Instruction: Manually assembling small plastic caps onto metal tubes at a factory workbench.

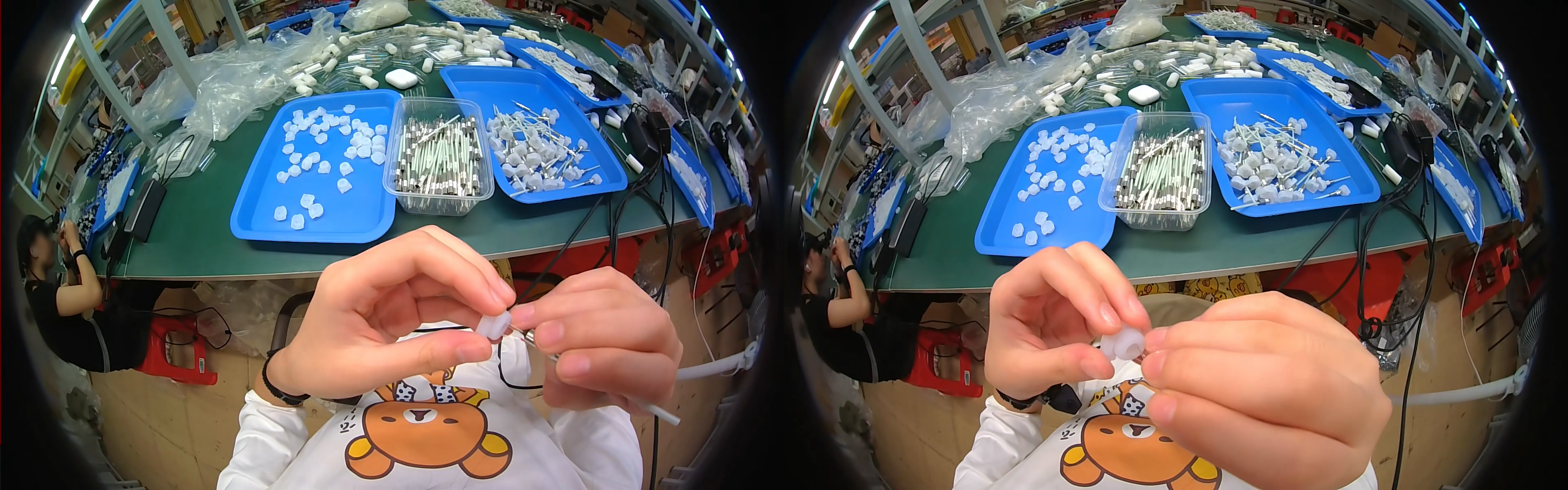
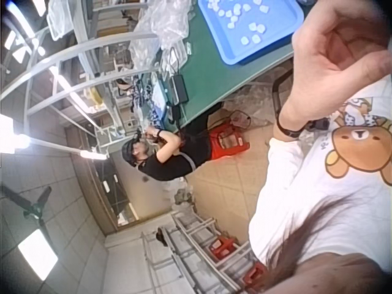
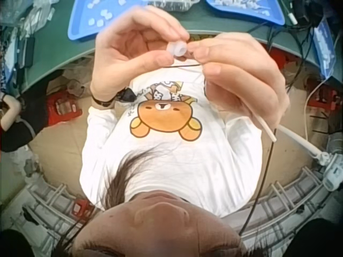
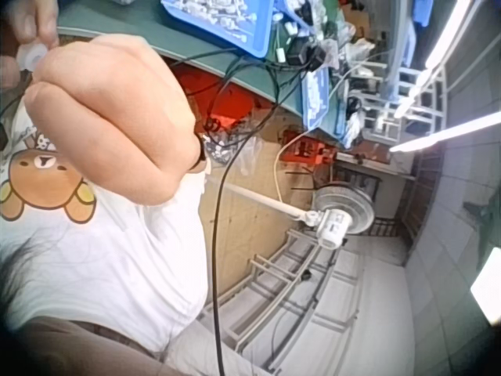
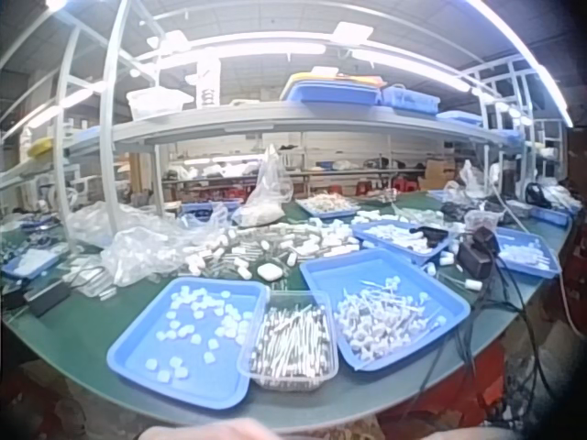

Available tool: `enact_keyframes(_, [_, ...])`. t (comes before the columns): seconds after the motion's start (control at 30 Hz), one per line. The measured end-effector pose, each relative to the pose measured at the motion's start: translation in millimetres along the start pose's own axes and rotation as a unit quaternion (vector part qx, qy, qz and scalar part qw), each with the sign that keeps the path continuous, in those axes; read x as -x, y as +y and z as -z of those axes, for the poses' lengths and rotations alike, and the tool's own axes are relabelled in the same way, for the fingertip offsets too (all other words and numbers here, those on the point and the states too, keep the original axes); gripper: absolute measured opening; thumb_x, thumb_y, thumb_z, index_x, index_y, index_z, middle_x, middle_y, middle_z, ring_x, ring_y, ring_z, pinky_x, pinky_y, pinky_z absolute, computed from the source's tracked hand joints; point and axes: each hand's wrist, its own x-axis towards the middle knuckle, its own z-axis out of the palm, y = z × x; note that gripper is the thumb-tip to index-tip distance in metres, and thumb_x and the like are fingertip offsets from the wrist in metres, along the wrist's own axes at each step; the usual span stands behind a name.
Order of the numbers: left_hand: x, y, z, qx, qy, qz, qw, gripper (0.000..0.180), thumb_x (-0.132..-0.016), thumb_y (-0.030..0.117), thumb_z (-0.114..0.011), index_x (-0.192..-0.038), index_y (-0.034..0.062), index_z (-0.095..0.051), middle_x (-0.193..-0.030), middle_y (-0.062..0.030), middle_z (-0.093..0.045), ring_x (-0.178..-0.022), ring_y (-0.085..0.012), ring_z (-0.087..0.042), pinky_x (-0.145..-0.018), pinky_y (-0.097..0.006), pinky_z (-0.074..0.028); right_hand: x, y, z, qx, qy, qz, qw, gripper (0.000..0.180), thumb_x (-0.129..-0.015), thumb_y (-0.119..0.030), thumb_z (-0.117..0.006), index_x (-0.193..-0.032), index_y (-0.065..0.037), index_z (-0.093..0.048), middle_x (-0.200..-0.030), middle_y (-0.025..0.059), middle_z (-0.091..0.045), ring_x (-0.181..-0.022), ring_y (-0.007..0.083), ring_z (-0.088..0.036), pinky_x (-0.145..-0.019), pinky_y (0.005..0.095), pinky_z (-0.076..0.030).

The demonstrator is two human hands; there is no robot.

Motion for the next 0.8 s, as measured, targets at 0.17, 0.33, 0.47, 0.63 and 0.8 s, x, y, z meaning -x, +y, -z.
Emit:
enact_keyframes(0.17, [-0.5, -2.7, 0.6, -0.024, -0.004, -0.023, 0.999, 0.027, -0.068, -0.005, -0.071, -0.089, -0.0029, -0.054, -0.095, -0.0181, -0.055, -0.089, -0.0219, -0.057, -0.076, -0.031, -0.051, -3.0, -3.3, 4.2, 0.032, -0.026, 0.003, 0.999, 0.023, -0.080, -0.010, -0.064, -0.097, -0.003, -0.049, -0.089, 0.0130, -0.056, -0.070, 0.0271, -0.065, -0.054, 0.0320, -0.049])
enact_keyframes(0.33, [-0.5, -3.6, 0.6, -0.032, 0.002, -0.033, 0.999, 0.027, -0.068, -0.004, -0.072, -0.089, -0.0022, -0.054, -0.095, -0.0179, -0.055, -0.088, -0.0221, -0.059, -0.076, -0.031, -0.051, -2.1, 3.9, 2.2, 0.026, -0.017, 0.025, 0.999, 0.021, -0.081, -0.010, -0.063, -0.096, -0.004, -0.049, -0.087, 0.0125, -0.059, -0.071, 0.0265, -0.065, -0.054, 0.0305, -0.048])
enact_keyframes(0.47, [0.4, -4.7, -0.4, -0.009, 0.004, -0.047, 0.999, 0.026, -0.069, -0.003, -0.072, -0.088, -0.0010, -0.054, -0.094, -0.0176, -0.055, -0.086, -0.0228, -0.060, -0.075, -0.030, -0.051, -2.8, 5.1, 4.1, -0.008, -0.015, 0.015, 1.000, 0.020, -0.082, -0.010, -0.062, -0.096, -0.004, -0.050, -0.087, 0.0117, -0.059, -0.070, 0.0257, -0.065, -0.055, 0.0296, -0.048])
enact_keyframes(0.63, [-1.7, -8.9, 9.4, 0.045, -0.065, -0.052, 0.996, 0.027, -0.073, -0.009, -0.065, -0.096, -0.0032, -0.053, -0.102, -0.0165, -0.053, -0.097, -0.0226, -0.057, -0.085, -0.033, -0.049, -1.7, 1.4, 2.0, -0.007, -0.004, 0.012, 1.000, 0.019, -0.082, -0.008, -0.059, -0.098, -0.004, -0.049, -0.090, 0.0124, -0.059, -0.073, 0.0254, -0.065, -0.057, 0.0309, -0.049])
enact_keyframes(0.8, [1.8, -3.1, -1.1, 0.064, 0.009, -0.016, 0.998, 0.027, -0.072, 0.002, -0.072, -0.089, -0.0002, -0.051, -0.093, -0.0179, -0.054, -0.086, -0.0233, -0.061, -0.076, -0.030, -0.052, -4.2, -12.7, 7.2, 0.036, -0.052, -0.016, 0.998, 0.023, -0.082, -0.009, -0.058, -0.102, -0.004, -0.047, -0.094, 0.0130, -0.058, -0.080, 0.0258, -0.064, -0.061, 0.0331, -0.050])
